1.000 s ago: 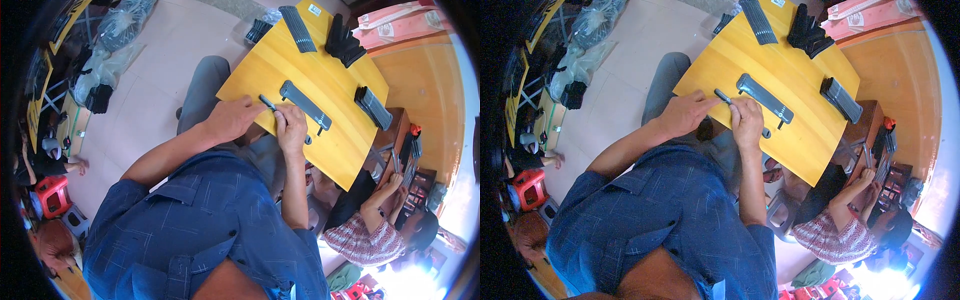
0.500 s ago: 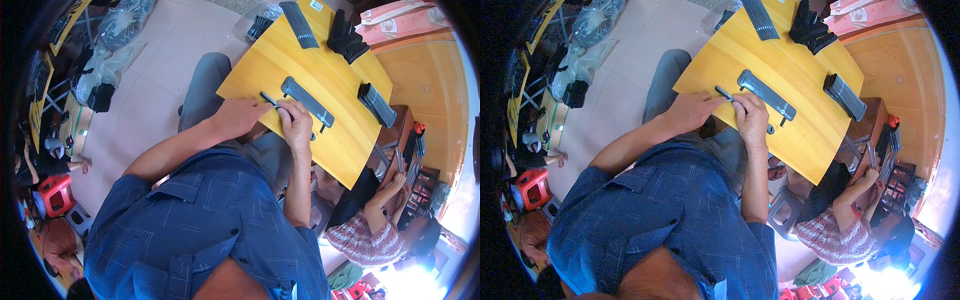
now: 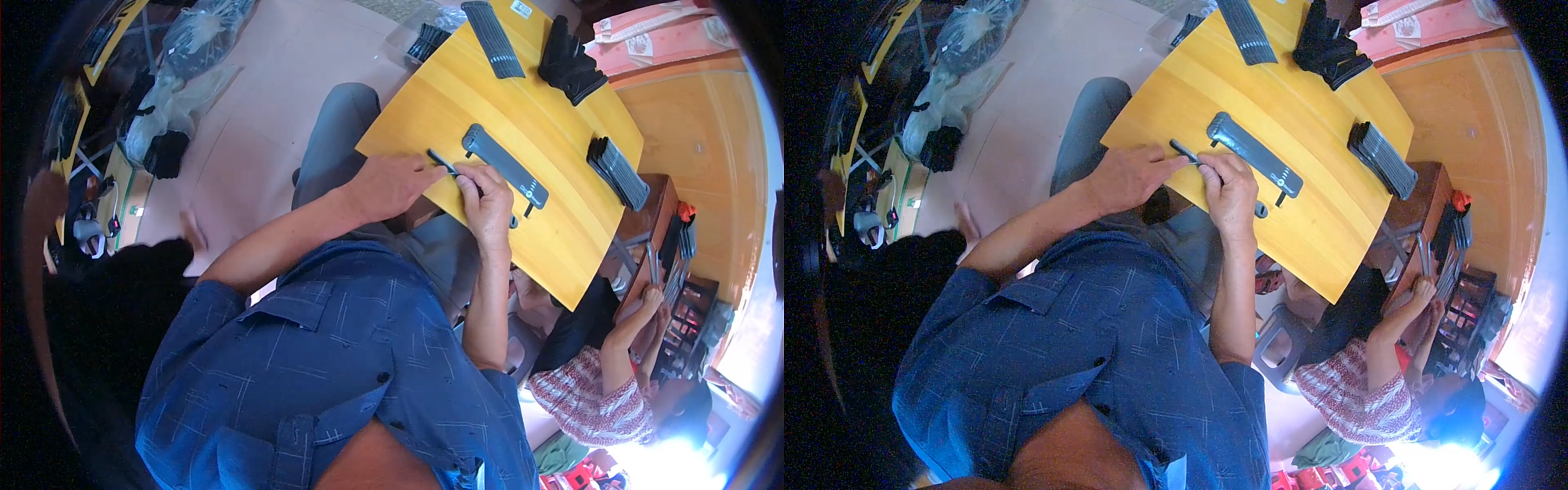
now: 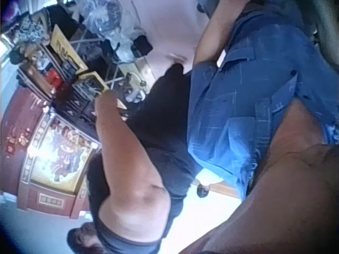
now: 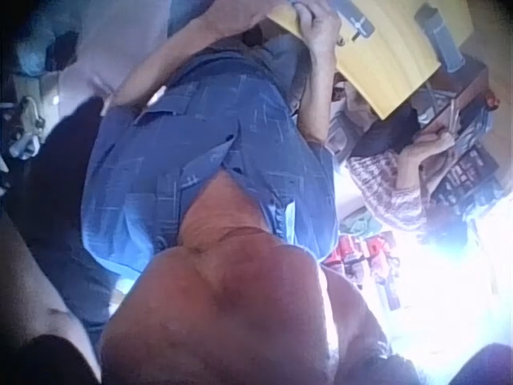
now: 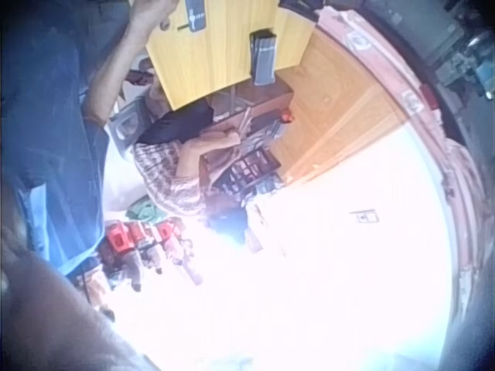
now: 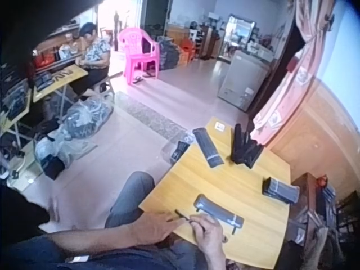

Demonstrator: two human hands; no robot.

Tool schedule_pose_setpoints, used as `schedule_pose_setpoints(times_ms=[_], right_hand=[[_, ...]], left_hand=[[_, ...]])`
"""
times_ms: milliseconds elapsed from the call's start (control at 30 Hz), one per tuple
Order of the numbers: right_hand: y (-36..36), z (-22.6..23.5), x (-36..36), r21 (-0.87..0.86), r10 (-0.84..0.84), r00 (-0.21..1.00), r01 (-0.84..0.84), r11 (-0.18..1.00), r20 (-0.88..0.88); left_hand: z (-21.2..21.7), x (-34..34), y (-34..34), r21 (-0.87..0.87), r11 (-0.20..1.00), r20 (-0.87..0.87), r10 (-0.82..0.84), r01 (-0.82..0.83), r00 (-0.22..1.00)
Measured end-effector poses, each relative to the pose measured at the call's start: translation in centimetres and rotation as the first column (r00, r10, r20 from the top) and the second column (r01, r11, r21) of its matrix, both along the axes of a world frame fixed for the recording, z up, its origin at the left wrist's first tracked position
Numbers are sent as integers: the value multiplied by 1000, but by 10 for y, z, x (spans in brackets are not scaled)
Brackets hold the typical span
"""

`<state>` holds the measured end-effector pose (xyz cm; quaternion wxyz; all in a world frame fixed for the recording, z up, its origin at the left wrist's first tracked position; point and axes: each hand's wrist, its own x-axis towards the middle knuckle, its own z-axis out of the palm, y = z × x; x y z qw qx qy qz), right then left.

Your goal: Manually attaching elastic straps to fabric panels using small fasteners.

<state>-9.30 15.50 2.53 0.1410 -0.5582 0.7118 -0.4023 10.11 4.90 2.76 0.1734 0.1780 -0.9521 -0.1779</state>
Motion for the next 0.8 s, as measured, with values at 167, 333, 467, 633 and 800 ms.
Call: schedule_pose_setpoints(times_ms=[167, 333, 467, 633, 800], right_hand=[[-1, -1, -1, 16, -3, 1000, 2, 1000, 15], [0, -1, 0, 22, -12, 999, 11, 1000, 30], [0, -3, -1, 2, -1, 1000, 1, 1000, -2], [-1, -4, -2, -7, 16, 1000, -16, 1000, -20], [-1, -4, -3, 17, 10, 1000, -10, 1000, 5]], left_hand=[[-3, -1, -1, -12, 1000, -4, -3, 3, 1000], [0, -3, -4, -43, 999, -5, -17, 17, 1000], [8, -4, -8, -81, 996, 53, -38, 43, 998], [11, -9, -16, -79, 992, 65, -97, 102, 993], [18, -16, -21, -57, 990, 132, -117, 125, 984]])
